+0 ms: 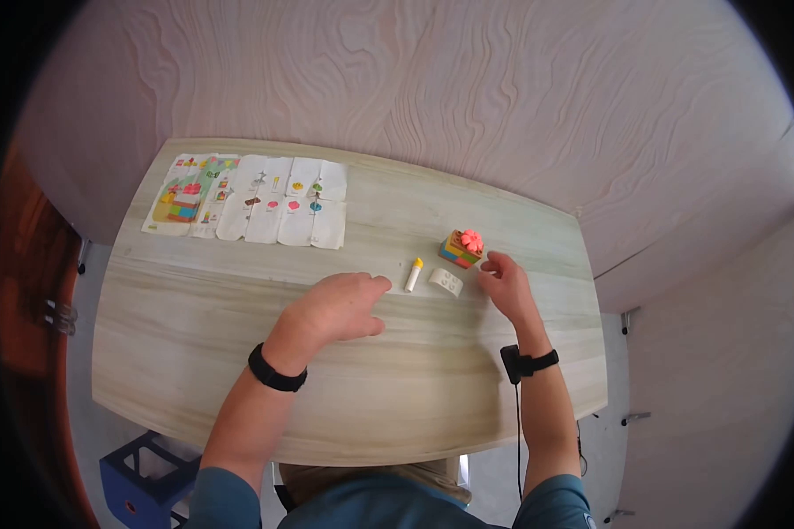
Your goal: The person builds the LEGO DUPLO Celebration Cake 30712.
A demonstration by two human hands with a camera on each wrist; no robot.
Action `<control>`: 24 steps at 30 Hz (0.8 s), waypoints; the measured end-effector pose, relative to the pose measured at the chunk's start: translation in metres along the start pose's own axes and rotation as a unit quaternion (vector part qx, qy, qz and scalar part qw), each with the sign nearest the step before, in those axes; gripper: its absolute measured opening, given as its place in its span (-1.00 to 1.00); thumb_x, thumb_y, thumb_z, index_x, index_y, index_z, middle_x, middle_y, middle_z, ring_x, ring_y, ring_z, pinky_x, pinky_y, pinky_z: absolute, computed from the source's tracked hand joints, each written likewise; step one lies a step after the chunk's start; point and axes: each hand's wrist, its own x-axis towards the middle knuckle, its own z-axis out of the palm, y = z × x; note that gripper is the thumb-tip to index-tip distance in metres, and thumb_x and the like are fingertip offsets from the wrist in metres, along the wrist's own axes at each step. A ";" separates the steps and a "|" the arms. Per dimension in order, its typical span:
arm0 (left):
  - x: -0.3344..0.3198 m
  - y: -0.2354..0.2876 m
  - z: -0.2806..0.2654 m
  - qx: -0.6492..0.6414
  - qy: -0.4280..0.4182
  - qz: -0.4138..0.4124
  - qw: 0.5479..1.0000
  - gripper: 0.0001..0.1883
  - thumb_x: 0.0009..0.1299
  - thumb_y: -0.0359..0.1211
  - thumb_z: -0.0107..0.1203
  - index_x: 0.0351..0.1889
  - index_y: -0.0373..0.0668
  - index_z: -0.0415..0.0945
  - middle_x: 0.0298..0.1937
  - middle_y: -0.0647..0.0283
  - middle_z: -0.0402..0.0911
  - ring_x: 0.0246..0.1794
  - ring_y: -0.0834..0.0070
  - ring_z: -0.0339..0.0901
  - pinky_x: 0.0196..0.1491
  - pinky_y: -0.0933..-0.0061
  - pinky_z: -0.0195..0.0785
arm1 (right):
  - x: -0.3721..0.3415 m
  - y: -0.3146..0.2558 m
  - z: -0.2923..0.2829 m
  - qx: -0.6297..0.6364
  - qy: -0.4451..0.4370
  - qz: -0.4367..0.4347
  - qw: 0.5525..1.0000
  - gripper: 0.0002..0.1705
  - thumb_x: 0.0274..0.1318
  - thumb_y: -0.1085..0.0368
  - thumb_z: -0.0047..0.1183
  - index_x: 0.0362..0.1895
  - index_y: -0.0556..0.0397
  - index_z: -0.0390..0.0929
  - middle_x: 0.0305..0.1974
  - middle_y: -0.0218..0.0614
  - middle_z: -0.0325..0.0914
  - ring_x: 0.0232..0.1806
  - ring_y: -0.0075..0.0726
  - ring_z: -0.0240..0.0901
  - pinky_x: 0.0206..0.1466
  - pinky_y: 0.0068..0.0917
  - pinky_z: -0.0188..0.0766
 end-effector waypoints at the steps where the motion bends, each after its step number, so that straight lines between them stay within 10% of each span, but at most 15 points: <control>1: 0.000 0.000 0.000 0.004 -0.002 -0.002 1.000 -0.35 0.29 -0.24 0.34 0.34 -0.28 0.51 0.10 -0.09 0.67 0.16 -0.05 0.62 0.21 0.06 0.51 | -0.003 0.007 0.002 0.019 -0.017 0.014 1.000 -0.41 0.28 0.33 0.23 0.35 0.37 0.53 0.03 -0.11 0.74 -0.05 -0.29 0.66 0.02 -0.36 0.60; 24: 0.002 -0.004 0.008 -0.004 0.008 0.005 1.000 -0.33 0.24 -0.23 0.35 0.33 -0.25 0.53 0.10 -0.06 0.68 0.15 -0.03 0.62 0.21 0.07 0.51 | -0.079 -0.072 0.043 0.009 -0.225 -0.209 0.952 -0.57 0.25 0.35 0.27 0.20 0.15 0.63 0.06 -0.05 0.63 -0.12 -0.04 0.65 0.00 -0.20 0.60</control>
